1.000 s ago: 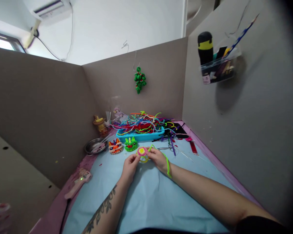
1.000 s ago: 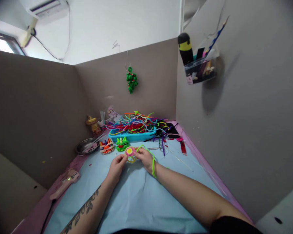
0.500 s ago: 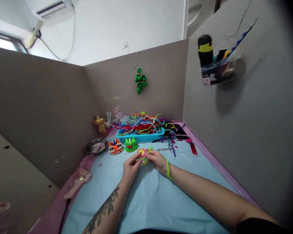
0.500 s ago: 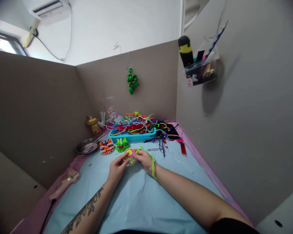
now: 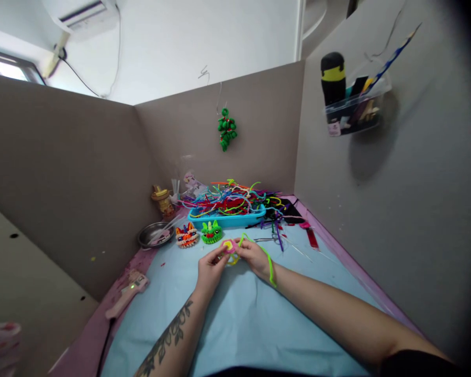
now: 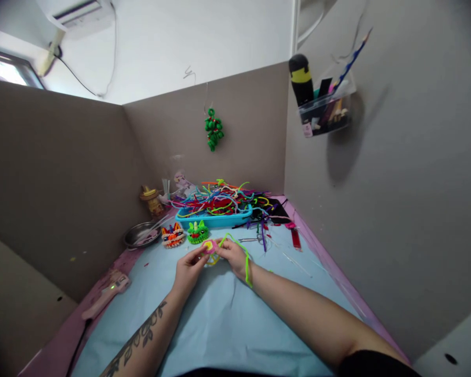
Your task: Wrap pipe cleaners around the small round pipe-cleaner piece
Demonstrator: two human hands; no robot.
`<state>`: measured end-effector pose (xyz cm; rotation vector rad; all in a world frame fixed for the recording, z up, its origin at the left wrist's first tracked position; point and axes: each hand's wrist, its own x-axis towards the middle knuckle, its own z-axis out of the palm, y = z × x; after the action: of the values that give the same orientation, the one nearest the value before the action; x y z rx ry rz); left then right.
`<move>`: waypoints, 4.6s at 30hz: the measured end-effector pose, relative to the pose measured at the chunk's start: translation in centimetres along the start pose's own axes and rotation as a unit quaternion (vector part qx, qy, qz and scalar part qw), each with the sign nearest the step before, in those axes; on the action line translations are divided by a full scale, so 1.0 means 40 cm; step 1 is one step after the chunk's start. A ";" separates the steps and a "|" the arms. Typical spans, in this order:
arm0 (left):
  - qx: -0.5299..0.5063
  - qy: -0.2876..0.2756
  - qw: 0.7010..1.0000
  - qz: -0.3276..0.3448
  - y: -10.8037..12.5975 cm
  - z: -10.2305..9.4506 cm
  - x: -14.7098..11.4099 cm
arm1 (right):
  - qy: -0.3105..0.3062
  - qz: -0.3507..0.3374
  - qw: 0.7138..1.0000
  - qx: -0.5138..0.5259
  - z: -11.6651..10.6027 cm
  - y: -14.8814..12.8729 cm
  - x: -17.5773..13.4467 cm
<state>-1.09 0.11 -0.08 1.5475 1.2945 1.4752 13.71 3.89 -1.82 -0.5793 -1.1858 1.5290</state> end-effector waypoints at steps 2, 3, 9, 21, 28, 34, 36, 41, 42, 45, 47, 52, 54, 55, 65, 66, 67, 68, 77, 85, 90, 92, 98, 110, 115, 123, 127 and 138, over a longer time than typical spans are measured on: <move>0.004 -0.010 1.000 0.004 -0.003 -0.001 0.001 | 0.006 0.006 1.000 0.010 -0.002 0.003 0.000; 0.006 -0.015 1.000 0.007 -0.005 -0.002 0.001 | 0.010 0.010 1.000 0.015 -0.004 0.005 0.000; -0.030 -0.008 1.000 -0.002 -0.005 -0.002 0.002 | 0.005 0.010 1.000 0.018 -0.005 0.004 -0.001; -0.186 -0.007 0.979 -0.084 -0.017 0.007 0.012 | 0.020 -0.011 0.996 -0.085 -0.016 0.011 0.004; -0.208 0.140 0.960 -0.121 -0.007 -0.024 0.041 | 0.055 0.096 0.992 -0.055 -0.052 -0.035 0.023; -0.229 0.265 0.932 -0.090 -0.010 -0.045 0.058 | -0.156 0.276 0.944 -0.092 -0.105 -0.088 0.042; -0.237 0.284 0.925 -0.083 -0.015 -0.049 0.061 | -0.176 0.308 0.927 -0.117 -0.126 -0.107 0.050; -0.243 0.296 0.920 -0.078 -0.029 -0.058 0.070 | -0.120 0.304 0.938 -0.113 -0.171 -0.153 0.064; -0.241 0.292 0.922 -0.078 -0.031 -0.058 0.071 | -0.111 0.294 0.943 -0.112 -0.172 -0.158 0.065; -0.234 0.275 0.929 -0.077 -0.039 -0.057 0.071 | -0.119 0.244 0.945 -0.184 -0.151 -0.159 0.058; -0.230 0.266 0.933 -0.073 -0.044 -0.056 0.069 | -0.159 0.224 0.917 -0.291 -0.121 -0.149 0.048; -0.226 0.262 0.935 -0.072 -0.046 -0.056 0.067 | -0.173 0.119 0.817 -0.537 -0.039 -0.101 0.009; -0.230 0.255 0.936 -0.081 -0.040 -0.057 0.066 | -0.101 0.072 0.806 -0.579 -0.018 -0.088 -0.001; -0.233 0.250 0.936 -0.088 -0.037 -0.057 0.066 | -0.070 0.055 0.809 -0.581 -0.011 -0.087 -0.003; -0.214 0.093 0.964 -0.126 -0.012 -0.024 0.040 | 0.052 0.020 0.998 -0.030 -0.022 -0.118 0.019; -0.210 0.085 0.966 -0.125 -0.010 -0.022 0.038 | 0.051 0.036 0.998 0.006 -0.025 -0.113 0.019; -0.206 0.076 0.968 -0.123 -0.010 -0.021 0.035 | 0.048 0.051 0.997 0.031 -0.027 -0.107 0.019; -0.204 0.067 0.969 -0.120 -0.010 -0.020 0.034 | 0.046 0.062 0.996 0.049 -0.029 -0.103 0.020; -0.217 0.018 0.971 -0.094 -0.025 -0.017 0.032 | 0.068 0.172 0.972 0.142 -0.032 -0.104 0.019; -0.196 -0.032 0.977 -0.078 -0.027 -0.018 0.022 | 0.101 0.326 0.925 0.166 -0.015 -0.102 0.025; -0.138 -0.054 0.988 -0.036 -0.035 -0.016 0.015 | 0.093 0.387 0.911 0.111 -0.008 -0.089 0.021; -0.121 -0.052 0.991 -0.032 -0.034 -0.015 0.014 | 0.108 0.367 0.917 0.111 -0.008 -0.086 0.021; -0.132 -0.051 0.989 -0.048 -0.021 -0.013 0.014 | 0.140 0.297 0.932 0.155 -0.015 -0.099 0.028; -0.164 -0.028 0.984 -0.056 -0.033 -0.017 0.020 | 0.089 0.363 0.926 0.060 0.014 -0.101 -0.002; -0.163 -0.010 0.985 -0.063 -0.027 -0.010 0.017 | 0.110 0.295 0.946 0.081 0.027 -0.085 -0.013; -0.043 -0.017 0.999 0.007 0.008 0.001 -0.004 | 0.095 0.309 0.937 0.130 0.041 -0.073 -0.020; -0.005 -0.011 0.999 0.037 0.021 0.005 -0.010 | 0.058 0.300 0.947 0.103 0.038 -0.075 -0.026; -0.004 -0.009 1.000 0.024 0.009 0.008 -0.004 | 0.058 0.183 0.981 -0.029 0.050 -0.031 -0.038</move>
<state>-0.69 -0.10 0.14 1.5930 1.2490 1.4913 13.07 1.65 -0.26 -0.9542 -1.0762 1.7436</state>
